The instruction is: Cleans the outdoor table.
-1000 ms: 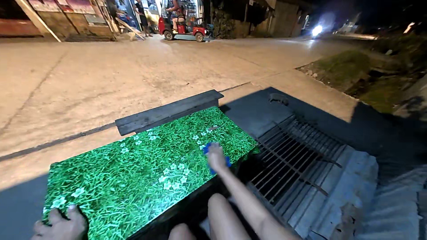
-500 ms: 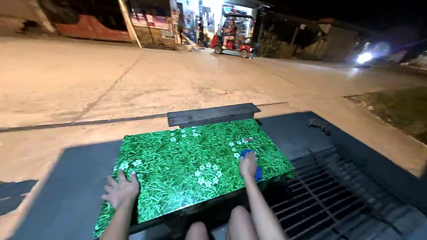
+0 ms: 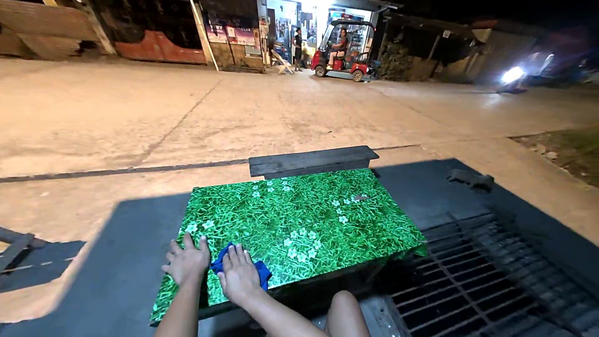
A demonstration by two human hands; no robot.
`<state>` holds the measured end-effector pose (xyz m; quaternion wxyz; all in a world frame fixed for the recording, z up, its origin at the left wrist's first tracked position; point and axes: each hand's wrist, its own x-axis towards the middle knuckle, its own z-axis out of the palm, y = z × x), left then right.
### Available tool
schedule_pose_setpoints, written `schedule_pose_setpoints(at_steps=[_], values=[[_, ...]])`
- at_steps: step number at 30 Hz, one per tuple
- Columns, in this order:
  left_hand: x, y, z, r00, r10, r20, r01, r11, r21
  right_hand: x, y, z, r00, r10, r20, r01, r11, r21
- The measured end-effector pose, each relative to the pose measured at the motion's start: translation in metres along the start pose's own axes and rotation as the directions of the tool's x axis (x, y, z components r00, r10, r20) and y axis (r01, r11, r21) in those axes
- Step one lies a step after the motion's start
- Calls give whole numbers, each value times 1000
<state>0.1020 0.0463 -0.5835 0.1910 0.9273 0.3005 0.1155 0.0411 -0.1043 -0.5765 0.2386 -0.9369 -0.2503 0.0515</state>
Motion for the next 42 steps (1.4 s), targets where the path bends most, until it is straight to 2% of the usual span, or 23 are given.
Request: schedule_pose_setpoints(at_steps=[20,22,25,28,31,34,37,39,42], values=[[1,-4,1,1000,10,-5,-10,1000,-9,2,4,0,999,-31,-9,31,999,13],[0,-5,1,1000,18,-6,-18,1000,-26,3,17,-11,999,-26,-20,26,1000,1],[-1,-4,-3,1000,25,10,-25,999,-39,4,75,-52,987,120,-110,-127,990,-55],[-1,-4,-3,1000,14,7,-14,999,-31,-8,165,-109,913,349,-209,-368,928,-55],[1,-3,-1,1000,12,10,-12,1000,-10,-44,263,-153,779,520,-352,-562,827,-24],[1,-3,0,1000,10,5,-10,1000,-16,-92,336,-187,634,647,-423,-713,701,3],[1,-3,-1,1000,9,10,-9,1000,-6,-122,380,-204,491,744,-453,-810,581,76],[1,-4,2,1000,8,6,-8,1000,9,-125,389,-207,409,781,-472,-846,518,125],[1,-3,1,1000,5,4,-5,1000,6,-117,388,-205,360,801,-478,-869,474,140]])
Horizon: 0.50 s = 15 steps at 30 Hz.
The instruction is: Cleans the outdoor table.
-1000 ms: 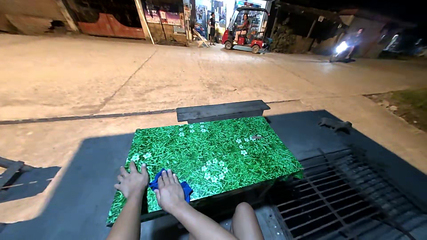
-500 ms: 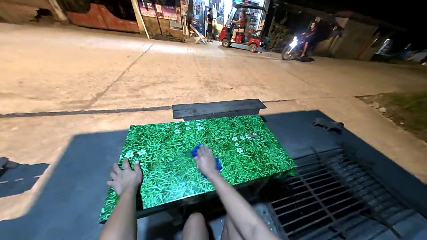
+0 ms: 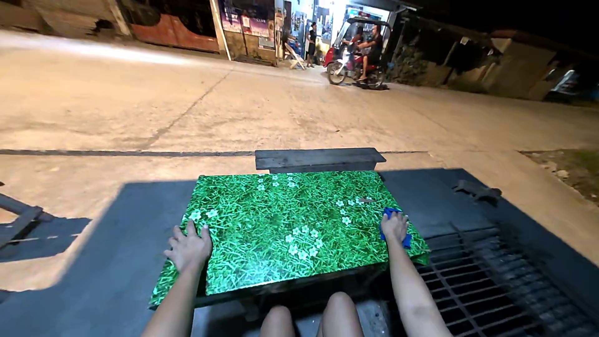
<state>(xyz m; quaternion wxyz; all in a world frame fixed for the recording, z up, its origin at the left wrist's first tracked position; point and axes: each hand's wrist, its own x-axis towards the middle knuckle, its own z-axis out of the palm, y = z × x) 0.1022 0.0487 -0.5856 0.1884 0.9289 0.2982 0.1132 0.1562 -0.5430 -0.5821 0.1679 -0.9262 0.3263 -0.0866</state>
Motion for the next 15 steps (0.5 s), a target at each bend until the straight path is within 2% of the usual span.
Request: schedule_pose_setpoints(at_steps=[4,8,11,13,15], values=[[3,0,-3,1000,-4,-4,4,1000,6,-30,-8,7,995,-99,8,99,995,5],[3,0,0,1000,-1,6,1,1000,2,-113,-21,13,971,-237,23,236,971,40],[1,0,-2,1000,-2,1,2,1000,0,-162,-29,17,957,-287,32,285,957,61],[-1,0,-3,1000,-2,-5,2,1000,2,-167,-33,17,951,-304,51,301,952,58],[-1,0,-2,1000,0,-9,0,1000,13,-149,-41,20,944,-322,72,320,947,41]])
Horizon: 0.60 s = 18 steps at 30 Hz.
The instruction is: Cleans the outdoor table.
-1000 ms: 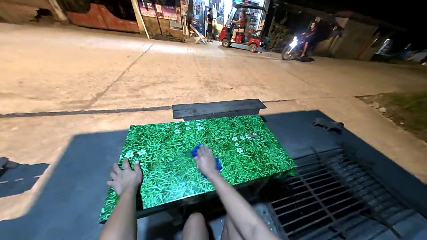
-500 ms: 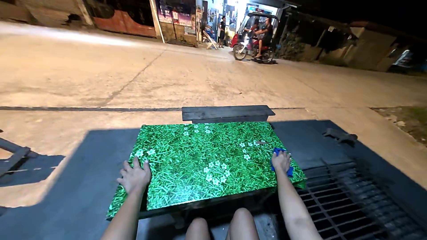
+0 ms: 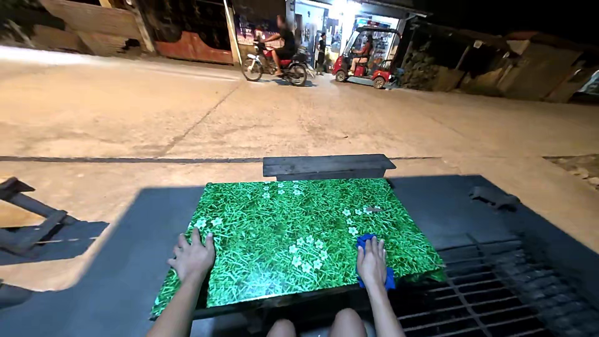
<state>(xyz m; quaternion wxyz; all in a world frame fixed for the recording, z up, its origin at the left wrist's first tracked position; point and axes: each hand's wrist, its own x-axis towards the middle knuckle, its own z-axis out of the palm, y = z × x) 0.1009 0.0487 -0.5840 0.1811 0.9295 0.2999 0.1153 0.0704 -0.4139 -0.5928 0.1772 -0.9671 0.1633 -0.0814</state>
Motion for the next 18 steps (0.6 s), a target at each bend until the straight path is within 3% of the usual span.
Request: schedule_pose_setpoints(at_steps=[7,10,14,18], values=[[-3,5,-2,1000,-18,17,17,1000,13,130,-11,0,1000,13,20,-12,999,-45],[-3,5,-3,999,-26,24,26,1000,13,156,-15,1,999,39,39,-36,998,-61],[-1,3,0,1000,-23,21,22,1000,7,147,-10,1,999,14,35,-13,999,-37],[0,0,1,1000,-14,23,14,1000,-12,88,-3,0,996,-73,60,76,996,-47]])
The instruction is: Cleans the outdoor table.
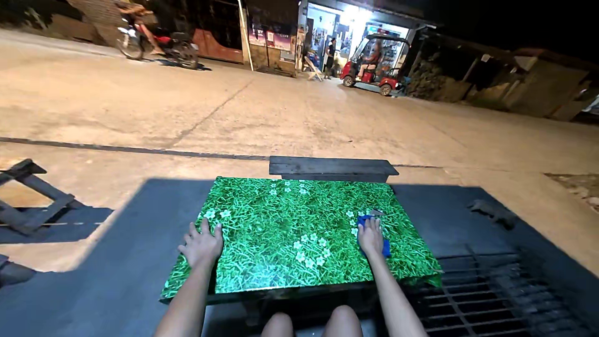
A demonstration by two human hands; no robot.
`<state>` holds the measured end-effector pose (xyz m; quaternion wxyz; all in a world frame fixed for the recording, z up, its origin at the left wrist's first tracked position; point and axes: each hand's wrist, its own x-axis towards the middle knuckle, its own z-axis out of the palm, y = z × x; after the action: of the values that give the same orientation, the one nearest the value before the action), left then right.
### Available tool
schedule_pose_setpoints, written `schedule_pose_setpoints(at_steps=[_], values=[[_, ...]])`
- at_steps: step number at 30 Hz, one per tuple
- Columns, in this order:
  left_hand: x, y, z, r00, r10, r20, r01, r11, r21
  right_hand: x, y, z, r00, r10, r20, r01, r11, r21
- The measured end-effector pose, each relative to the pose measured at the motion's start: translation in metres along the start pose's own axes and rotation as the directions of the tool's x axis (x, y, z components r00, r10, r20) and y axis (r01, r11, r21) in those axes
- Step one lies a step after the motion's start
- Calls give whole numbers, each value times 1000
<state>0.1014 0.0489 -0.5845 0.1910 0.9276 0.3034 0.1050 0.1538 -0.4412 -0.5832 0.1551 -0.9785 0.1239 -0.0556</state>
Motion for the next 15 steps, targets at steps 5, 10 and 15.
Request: schedule_pose_setpoints(at_steps=[5,10,15], values=[[-1,2,-4,1000,3,14,-3,1000,-18,-104,-14,7,996,-89,-3,89,996,8],[-1,2,-10,1000,0,26,-1,1000,10,-86,-38,6,1000,-12,-19,13,1000,25],[2,0,-11,1000,-15,21,14,999,45,-60,-152,29,998,-36,59,32,997,65]])
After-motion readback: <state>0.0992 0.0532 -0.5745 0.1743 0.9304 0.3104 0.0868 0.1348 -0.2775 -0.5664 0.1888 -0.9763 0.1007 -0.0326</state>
